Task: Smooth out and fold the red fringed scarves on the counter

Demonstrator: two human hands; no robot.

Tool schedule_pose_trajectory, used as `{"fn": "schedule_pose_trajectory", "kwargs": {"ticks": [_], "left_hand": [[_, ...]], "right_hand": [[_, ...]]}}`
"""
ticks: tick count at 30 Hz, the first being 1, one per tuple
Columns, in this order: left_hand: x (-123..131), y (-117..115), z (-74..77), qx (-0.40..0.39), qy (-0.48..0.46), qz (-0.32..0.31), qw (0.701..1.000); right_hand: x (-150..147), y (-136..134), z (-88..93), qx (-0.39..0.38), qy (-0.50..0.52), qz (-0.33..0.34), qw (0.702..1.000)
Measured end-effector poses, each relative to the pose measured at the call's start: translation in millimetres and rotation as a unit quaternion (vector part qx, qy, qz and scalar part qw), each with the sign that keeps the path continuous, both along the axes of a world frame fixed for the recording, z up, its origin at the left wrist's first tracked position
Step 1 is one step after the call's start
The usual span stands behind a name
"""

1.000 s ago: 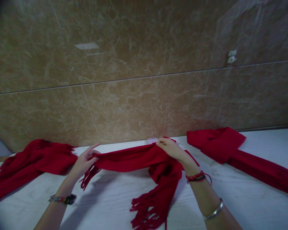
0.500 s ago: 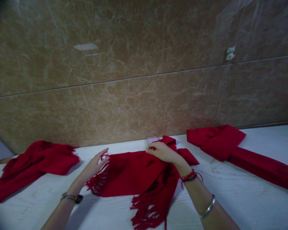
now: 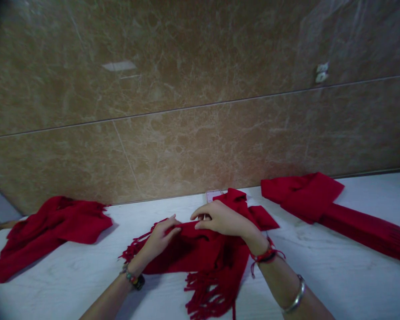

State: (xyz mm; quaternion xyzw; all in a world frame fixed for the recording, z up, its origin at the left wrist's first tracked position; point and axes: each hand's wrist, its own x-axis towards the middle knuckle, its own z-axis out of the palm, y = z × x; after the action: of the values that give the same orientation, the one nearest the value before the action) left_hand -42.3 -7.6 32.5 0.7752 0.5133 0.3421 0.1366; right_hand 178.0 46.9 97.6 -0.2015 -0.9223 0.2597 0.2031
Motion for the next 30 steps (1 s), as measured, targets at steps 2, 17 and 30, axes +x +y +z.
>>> {"fn": "schedule_pose_trajectory", "kwargs": {"ticks": [2, 17, 30], "left_hand": [[-12.0, -2.2, 7.4, 0.018, -0.062, 0.042, 0.997], [-149.1, -33.9, 43.8, 0.171, -0.034, 0.519, 0.837], [-21.1, -4.1, -4.7, 0.088, 0.118, 0.070, 0.987]], "right_hand": [[2.2, 1.6, -0.6, 0.024, -0.045, -0.018, 0.999], [-19.6, 4.7, -20.1, 0.145, -0.180, -0.262, 0.937], [-32.8, 0.8, -28.2, 0.029, 0.047, -0.128, 0.990]]}}
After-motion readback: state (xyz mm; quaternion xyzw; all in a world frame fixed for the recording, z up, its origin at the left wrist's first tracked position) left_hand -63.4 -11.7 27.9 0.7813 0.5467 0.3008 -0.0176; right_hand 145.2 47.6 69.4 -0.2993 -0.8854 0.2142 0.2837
